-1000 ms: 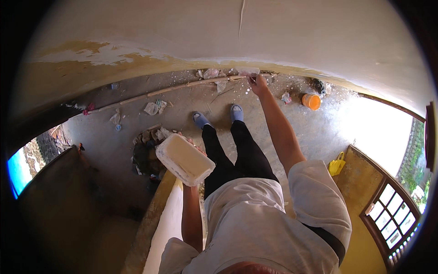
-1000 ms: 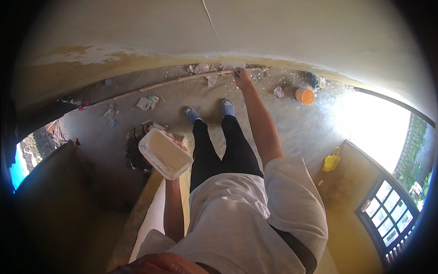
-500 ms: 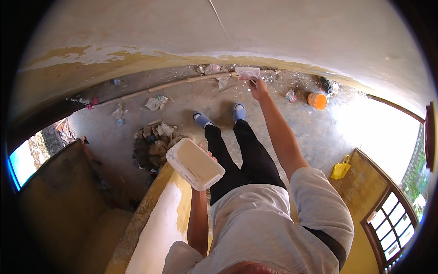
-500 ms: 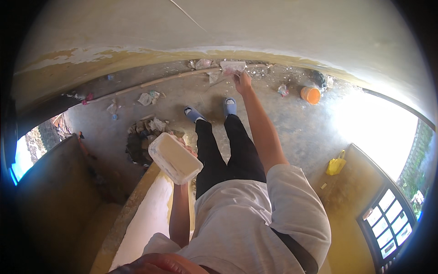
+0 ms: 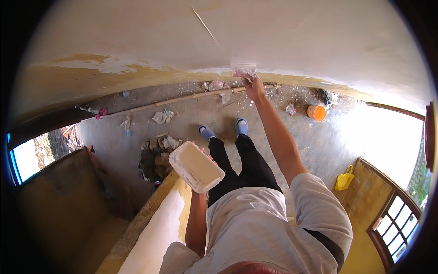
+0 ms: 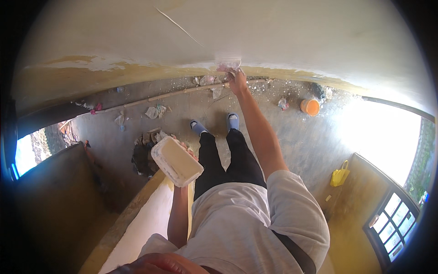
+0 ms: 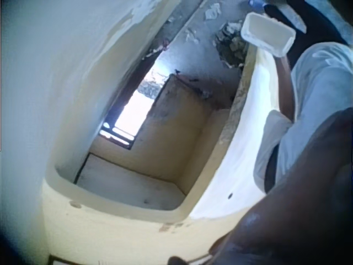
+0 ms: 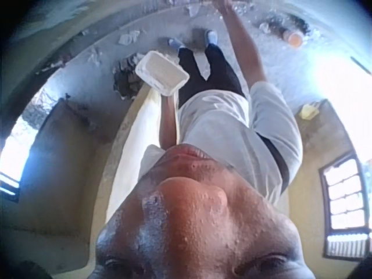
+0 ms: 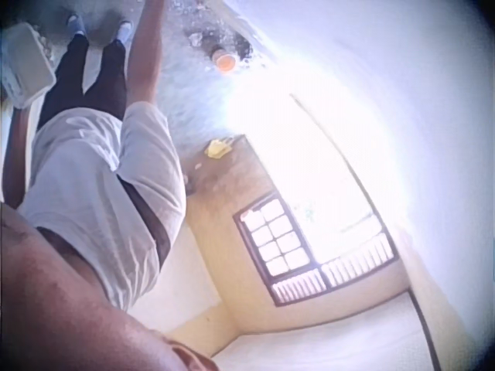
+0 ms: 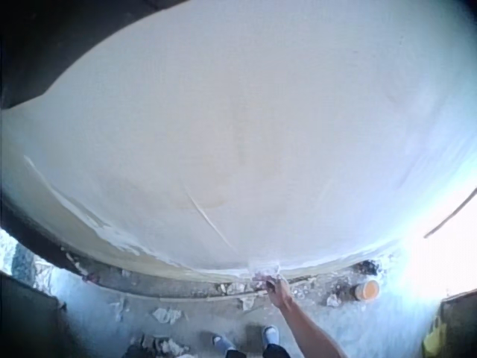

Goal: The person applies plaster to a wall using a putty knife, scooping the material from a small plastic container.

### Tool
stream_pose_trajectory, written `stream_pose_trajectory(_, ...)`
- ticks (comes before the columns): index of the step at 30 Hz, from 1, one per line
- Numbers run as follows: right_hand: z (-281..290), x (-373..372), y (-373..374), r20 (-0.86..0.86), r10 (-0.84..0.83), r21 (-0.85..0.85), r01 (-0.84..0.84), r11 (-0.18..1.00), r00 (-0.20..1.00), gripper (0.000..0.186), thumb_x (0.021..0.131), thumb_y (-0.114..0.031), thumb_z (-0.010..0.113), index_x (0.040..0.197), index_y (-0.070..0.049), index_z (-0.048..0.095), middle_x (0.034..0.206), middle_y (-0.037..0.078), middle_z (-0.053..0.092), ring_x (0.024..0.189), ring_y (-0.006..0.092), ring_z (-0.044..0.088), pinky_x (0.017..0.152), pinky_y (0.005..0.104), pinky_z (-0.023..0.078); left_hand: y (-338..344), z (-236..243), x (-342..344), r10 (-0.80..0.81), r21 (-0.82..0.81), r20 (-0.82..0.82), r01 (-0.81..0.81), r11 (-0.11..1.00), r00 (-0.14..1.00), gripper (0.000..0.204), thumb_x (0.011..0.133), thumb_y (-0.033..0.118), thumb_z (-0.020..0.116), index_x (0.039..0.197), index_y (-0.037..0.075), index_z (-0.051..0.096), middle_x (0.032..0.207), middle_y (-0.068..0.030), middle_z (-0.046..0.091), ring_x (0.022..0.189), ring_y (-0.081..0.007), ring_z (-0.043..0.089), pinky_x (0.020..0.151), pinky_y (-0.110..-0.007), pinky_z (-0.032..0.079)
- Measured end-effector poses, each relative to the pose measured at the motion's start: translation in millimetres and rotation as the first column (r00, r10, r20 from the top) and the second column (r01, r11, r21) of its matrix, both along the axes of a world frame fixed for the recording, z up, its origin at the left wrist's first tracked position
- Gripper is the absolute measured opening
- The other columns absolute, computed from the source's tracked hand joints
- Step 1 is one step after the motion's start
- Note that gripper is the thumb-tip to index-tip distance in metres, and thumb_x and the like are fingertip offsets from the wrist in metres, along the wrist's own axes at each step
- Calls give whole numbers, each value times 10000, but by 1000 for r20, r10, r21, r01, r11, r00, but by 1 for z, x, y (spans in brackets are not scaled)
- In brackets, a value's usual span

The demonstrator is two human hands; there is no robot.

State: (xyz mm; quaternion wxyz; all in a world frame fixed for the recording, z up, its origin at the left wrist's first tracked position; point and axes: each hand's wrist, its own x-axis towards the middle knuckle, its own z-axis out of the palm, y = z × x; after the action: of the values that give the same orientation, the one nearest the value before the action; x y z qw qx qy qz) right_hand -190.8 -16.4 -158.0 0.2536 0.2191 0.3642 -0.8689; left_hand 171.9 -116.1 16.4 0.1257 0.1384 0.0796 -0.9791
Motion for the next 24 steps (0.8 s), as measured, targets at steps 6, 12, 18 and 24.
stream_pose_trajectory(6, 84, 5, -31, -81, 57, -84, -64, 994, 995, 308, 987, -28, 328, 1229, 59, 496, 1209, 175, 573, 1109, 289, 568, 949, 350, 486, -9, 13, -13, -43, -25, -153, 40, 999, 987, 654, 936, 440, 597, 1524, 290, 353, 1470, -102, 483, 1264, -350, 504, 1092, -506, 342)
stream_pose_trajectory(12, 234, 23, -60, -152, 65, -148, -88, 985, 986, 301, 957, 0, 299, 1152, 116, 497, 1185, 250, 597, 1156, 309, 575, 974, 342, 476, -31, -3, -5, -16, -97, -246, -9, 995, 969, 701, 936, 508, 580, 1515, 176, 366, 1490, -135, 450, 1279, -357, 490, 1114, -542, 343)
stream_pose_trajectory(18, 330, -1, -54, -13, -126, -387, 111, 916, 992, 148, 934, 56, 488, 1042, 156, 477, 1075, 254, 542, 1006, 316, 597, 874, 335, 590, -55, -29, -10, 96, -234, -16, -97, 967, 995, 701, 931, 524, 566, 1489, 143, 377, 1458, -124, 469, 1220, -363, 520, 1058, -503, 415)
stream_pose_trajectory(24, 414, 24, -5, -232, -130, -561, -23, 828, 964, 300, 940, 27, 515, 1183, 194, 461, 1165, 285, 552, 969, 289, 613, 854, 311, 584, -80, -40, -12, 67, -967, 139, 121, 225, 988, 675, 963, 556, 476, 1494, 151, 379, 1541, -110, 389, 1265, -352, 492, 1077, -507, 395)
